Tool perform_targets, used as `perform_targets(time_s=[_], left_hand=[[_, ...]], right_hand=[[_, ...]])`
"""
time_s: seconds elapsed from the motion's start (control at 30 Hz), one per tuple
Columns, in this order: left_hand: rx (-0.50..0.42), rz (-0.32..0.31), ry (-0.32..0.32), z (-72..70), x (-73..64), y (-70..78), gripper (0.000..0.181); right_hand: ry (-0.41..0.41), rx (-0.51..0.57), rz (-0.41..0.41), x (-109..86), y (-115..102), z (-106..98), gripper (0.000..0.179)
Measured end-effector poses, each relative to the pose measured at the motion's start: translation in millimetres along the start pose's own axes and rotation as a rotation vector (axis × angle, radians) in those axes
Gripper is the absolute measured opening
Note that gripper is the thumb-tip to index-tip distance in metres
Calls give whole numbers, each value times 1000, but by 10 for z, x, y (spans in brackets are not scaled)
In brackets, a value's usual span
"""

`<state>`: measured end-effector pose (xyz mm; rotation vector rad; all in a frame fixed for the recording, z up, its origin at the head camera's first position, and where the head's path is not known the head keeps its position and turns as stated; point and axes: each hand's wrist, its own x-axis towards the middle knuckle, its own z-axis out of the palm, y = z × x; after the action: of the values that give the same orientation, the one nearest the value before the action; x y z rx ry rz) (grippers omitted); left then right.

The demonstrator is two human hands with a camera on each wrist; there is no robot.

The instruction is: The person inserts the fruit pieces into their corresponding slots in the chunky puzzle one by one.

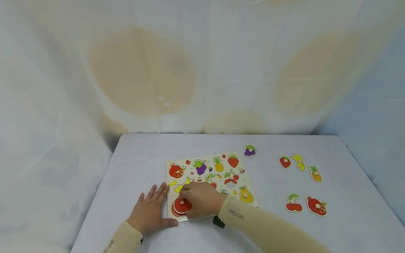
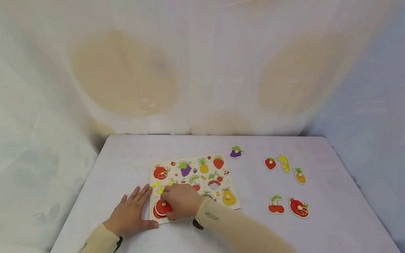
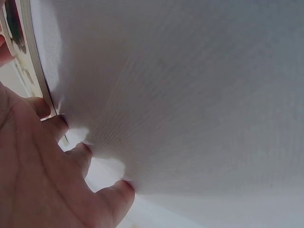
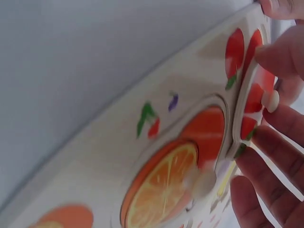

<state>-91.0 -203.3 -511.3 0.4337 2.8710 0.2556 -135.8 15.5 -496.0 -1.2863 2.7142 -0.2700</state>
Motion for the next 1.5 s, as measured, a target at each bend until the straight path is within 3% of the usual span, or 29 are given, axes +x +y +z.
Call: perform_targets(time_s=[0.27, 0.73, 1.5], left_hand=[[8, 16, 4, 16, 14, -27, 123], [7, 15, 3, 16, 4, -23, 123], [11, 11, 3, 14, 2, -16, 122]], right_hand=[[10, -51, -24, 18, -93, -4, 36], [2, -48, -25, 6, -144, 15, 41], [-5, 75, -19, -13, -86, 44, 40]])
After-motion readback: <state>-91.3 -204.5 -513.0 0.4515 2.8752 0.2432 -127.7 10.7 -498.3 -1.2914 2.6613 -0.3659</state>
